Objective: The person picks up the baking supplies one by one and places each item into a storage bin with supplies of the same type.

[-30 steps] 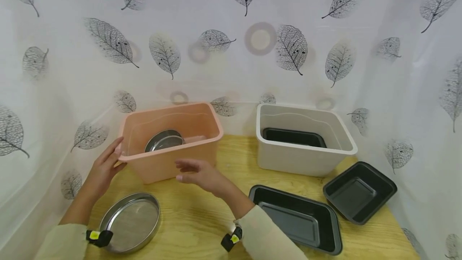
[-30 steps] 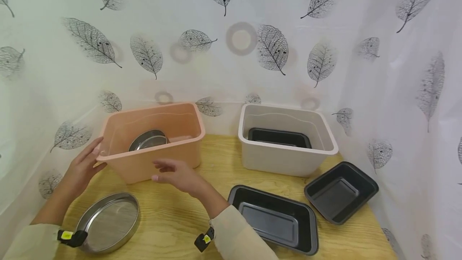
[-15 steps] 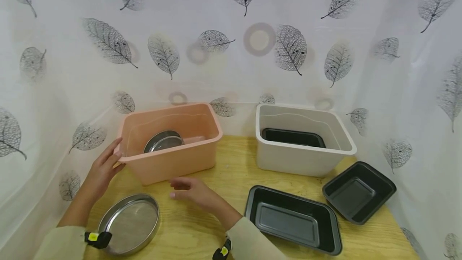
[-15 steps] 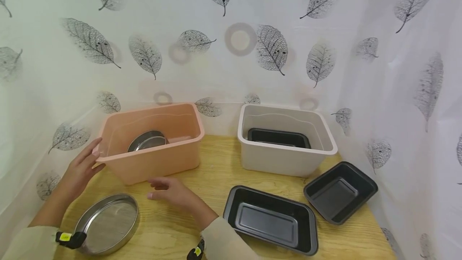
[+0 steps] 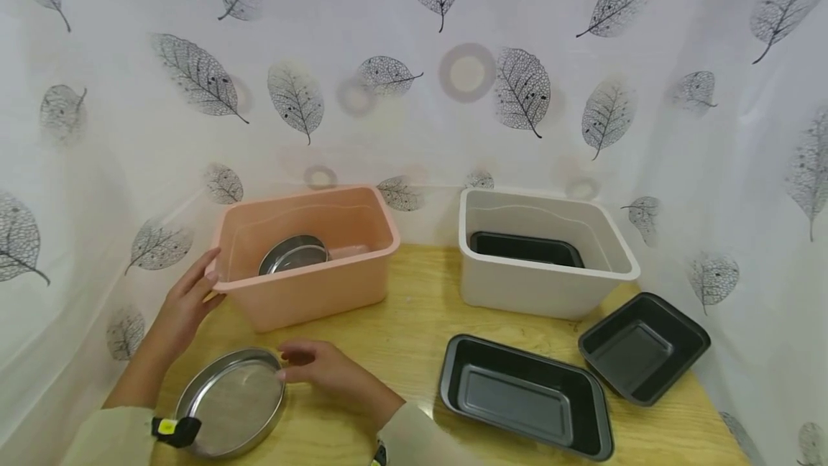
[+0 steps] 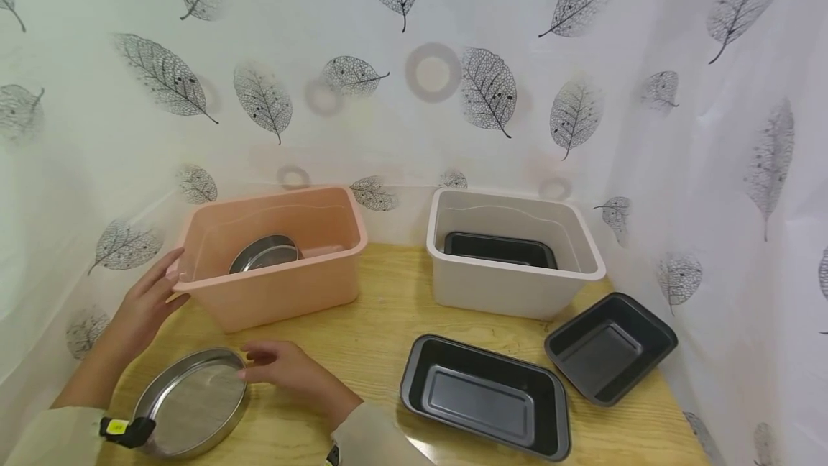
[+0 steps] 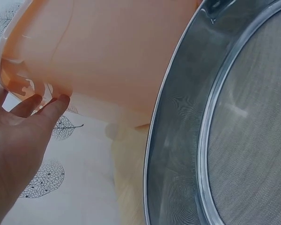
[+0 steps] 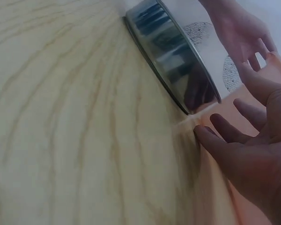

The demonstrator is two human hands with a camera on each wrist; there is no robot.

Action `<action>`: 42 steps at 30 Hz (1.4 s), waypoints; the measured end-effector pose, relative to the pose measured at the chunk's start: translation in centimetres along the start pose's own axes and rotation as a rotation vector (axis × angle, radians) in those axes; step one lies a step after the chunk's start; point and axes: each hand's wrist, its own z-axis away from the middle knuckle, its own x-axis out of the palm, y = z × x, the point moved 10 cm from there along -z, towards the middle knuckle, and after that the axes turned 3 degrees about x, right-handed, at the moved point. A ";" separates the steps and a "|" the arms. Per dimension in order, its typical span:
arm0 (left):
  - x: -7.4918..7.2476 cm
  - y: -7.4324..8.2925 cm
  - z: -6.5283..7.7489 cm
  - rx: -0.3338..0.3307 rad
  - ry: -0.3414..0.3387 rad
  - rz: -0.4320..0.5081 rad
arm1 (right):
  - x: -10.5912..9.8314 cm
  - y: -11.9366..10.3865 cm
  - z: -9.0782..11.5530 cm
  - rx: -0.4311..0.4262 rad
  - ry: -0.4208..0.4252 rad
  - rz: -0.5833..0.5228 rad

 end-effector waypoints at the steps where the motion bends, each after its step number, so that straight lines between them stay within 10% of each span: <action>1: 0.0 0.0 0.0 0.000 -0.001 -0.007 | 0.3 0.0 -0.1 -0.005 -0.009 -0.010; 42: 0.2 0.1 0.3 0.016 -0.014 -0.005 | 0.8 -0.8 0.8 -0.019 0.002 0.109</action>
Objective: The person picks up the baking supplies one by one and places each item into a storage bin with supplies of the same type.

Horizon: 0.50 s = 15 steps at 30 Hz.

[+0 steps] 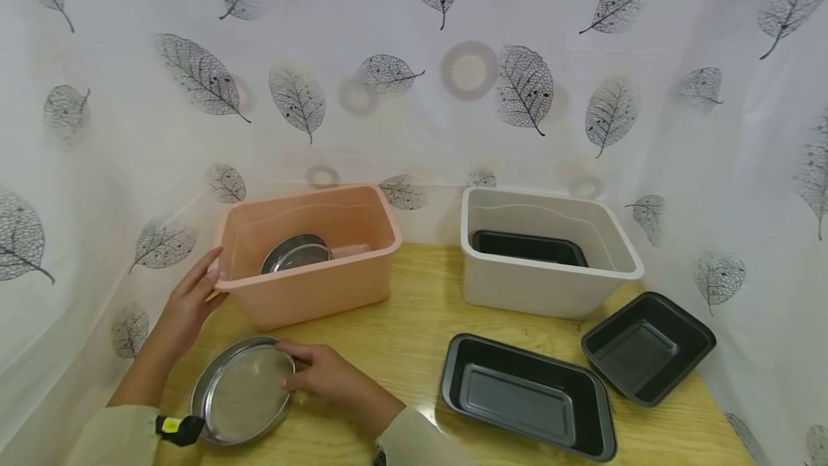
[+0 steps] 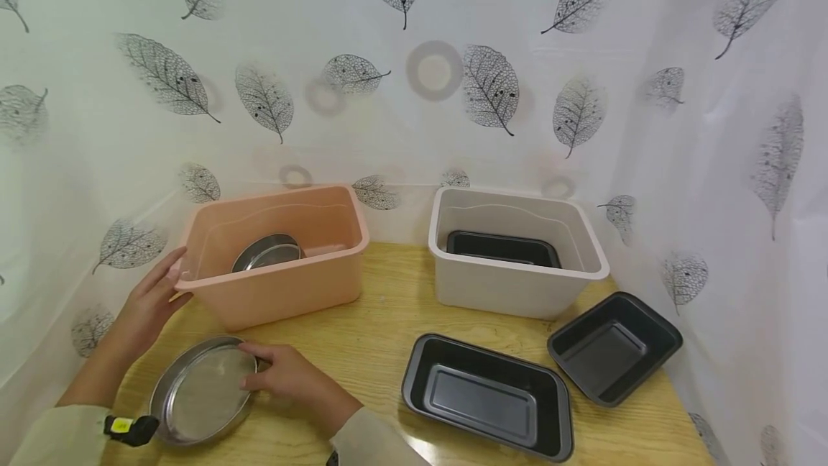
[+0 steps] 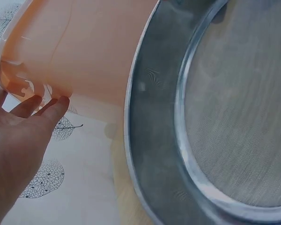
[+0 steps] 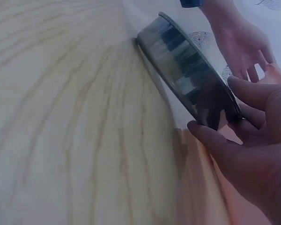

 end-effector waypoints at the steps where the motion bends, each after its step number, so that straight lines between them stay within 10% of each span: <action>1: 0.0 0.0 0.0 0.003 0.001 0.008 | -0.2 -0.1 0.1 -0.006 0.006 -0.003; 15: 0.0 0.0 0.0 0.002 0.008 0.018 | -1.6 0.9 0.8 0.003 0.074 -0.115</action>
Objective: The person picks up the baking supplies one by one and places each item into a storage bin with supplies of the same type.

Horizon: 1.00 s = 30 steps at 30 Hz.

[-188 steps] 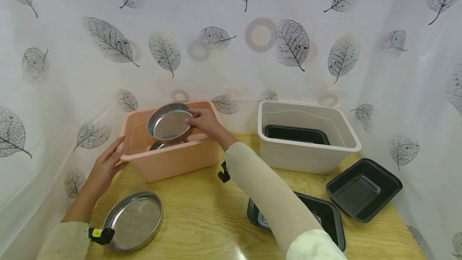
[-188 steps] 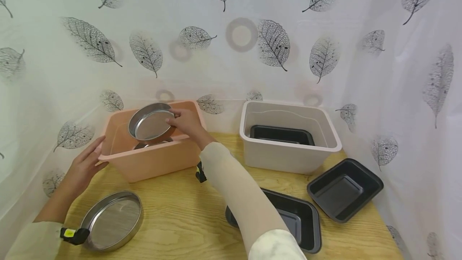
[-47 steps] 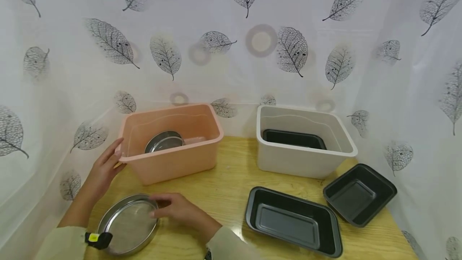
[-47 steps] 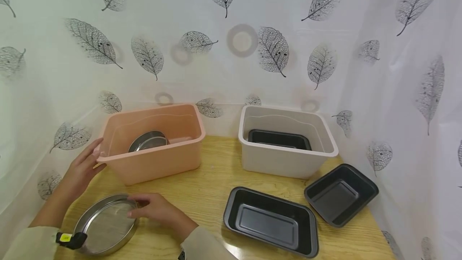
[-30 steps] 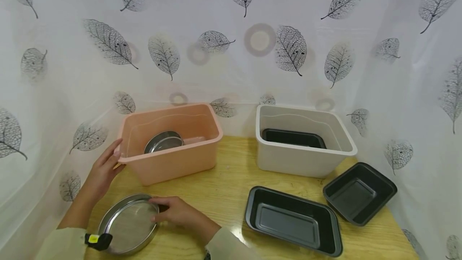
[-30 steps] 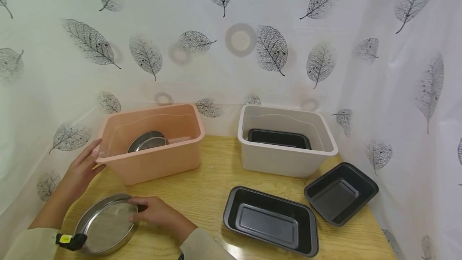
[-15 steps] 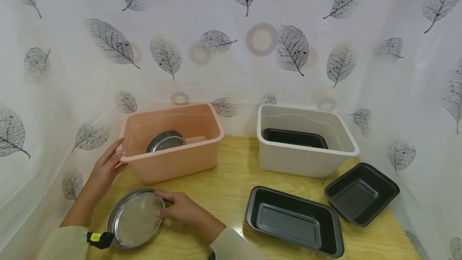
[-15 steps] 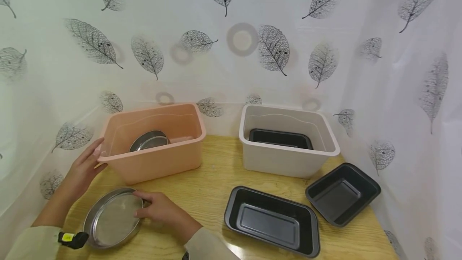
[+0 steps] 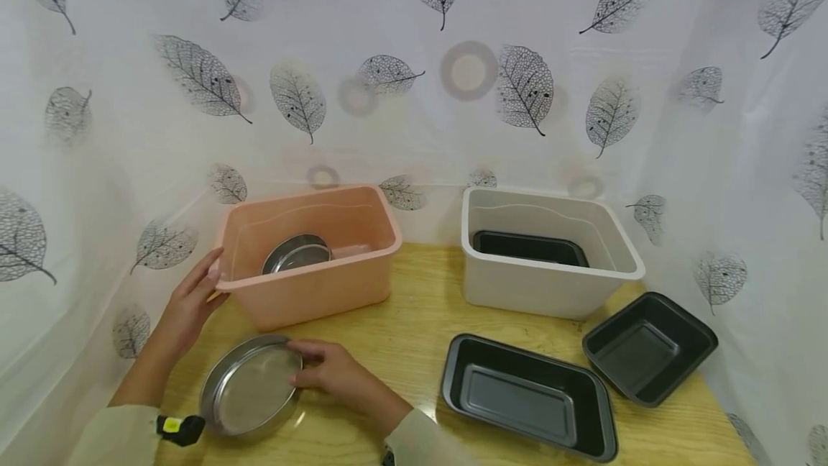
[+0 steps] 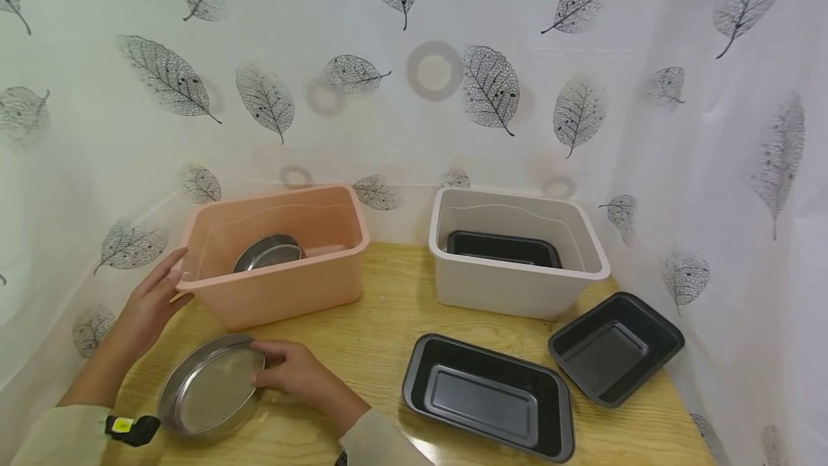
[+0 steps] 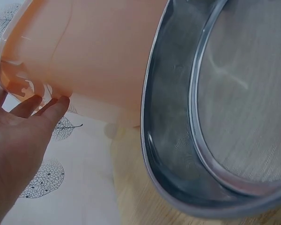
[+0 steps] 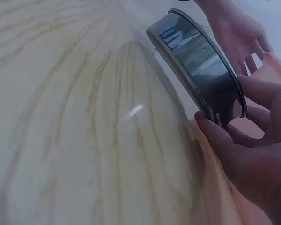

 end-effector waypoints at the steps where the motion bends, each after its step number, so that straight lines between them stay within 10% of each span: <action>1: 0.0 0.0 0.0 -0.001 -0.002 -0.002 | -0.2 0.0 0.1 -0.003 0.003 -0.008; 30: -0.2 -0.3 -0.1 -0.071 0.036 -0.102 | -5.5 -6.3 3.6 -0.132 0.068 0.053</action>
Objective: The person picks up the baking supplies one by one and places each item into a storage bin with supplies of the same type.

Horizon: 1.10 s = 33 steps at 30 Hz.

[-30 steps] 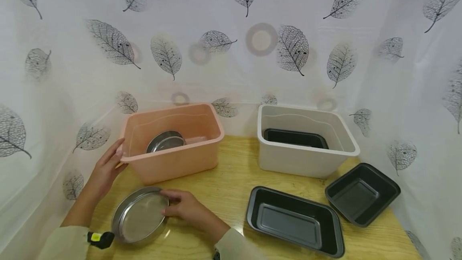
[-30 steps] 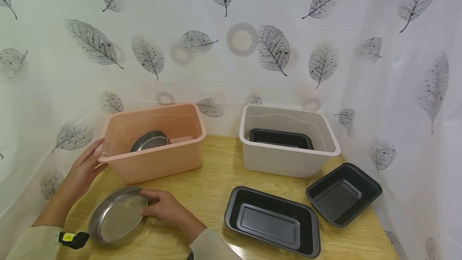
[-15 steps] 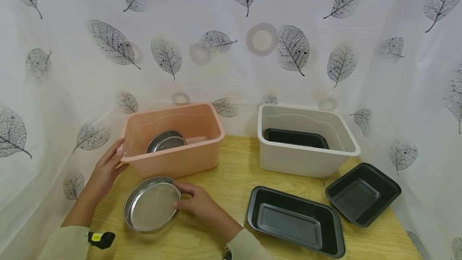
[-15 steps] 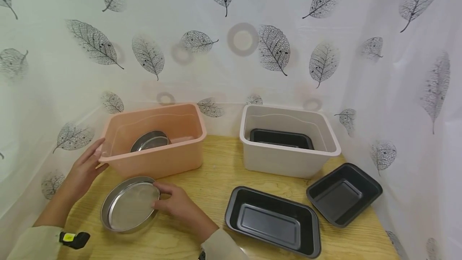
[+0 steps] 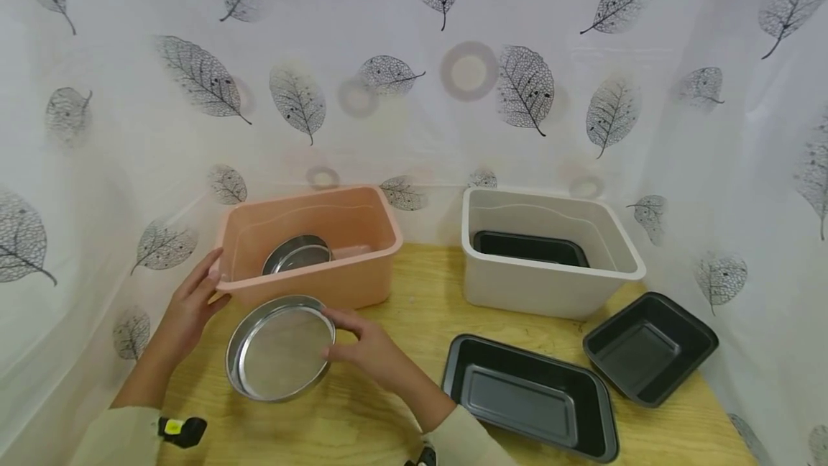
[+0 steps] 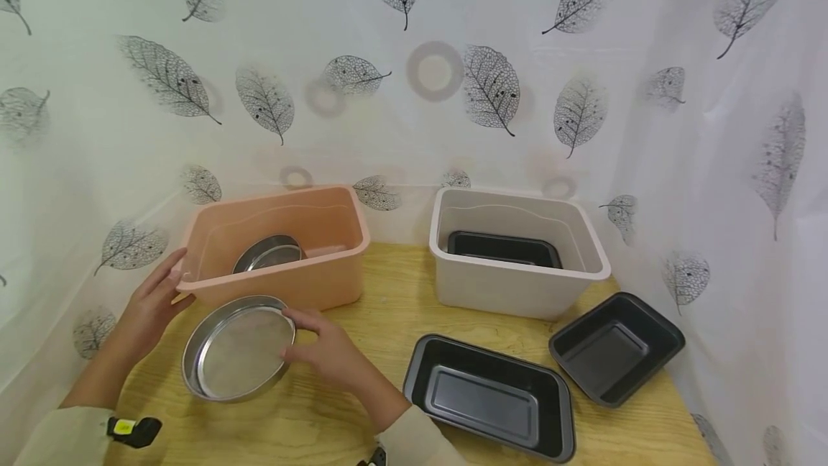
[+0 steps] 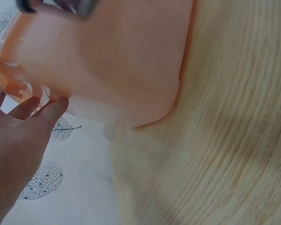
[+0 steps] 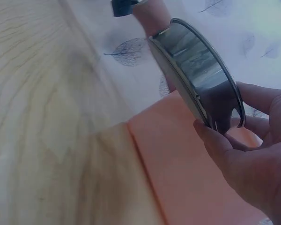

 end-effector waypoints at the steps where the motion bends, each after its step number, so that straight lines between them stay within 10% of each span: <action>1: 0.0 -0.1 0.0 -0.002 0.003 -0.007 | -0.2 -0.5 0.1 -0.013 0.000 0.001; 33: -0.3 -0.7 -0.1 -0.031 0.000 -0.031 | -4.0 -10.5 -4.6 -0.197 -0.072 0.088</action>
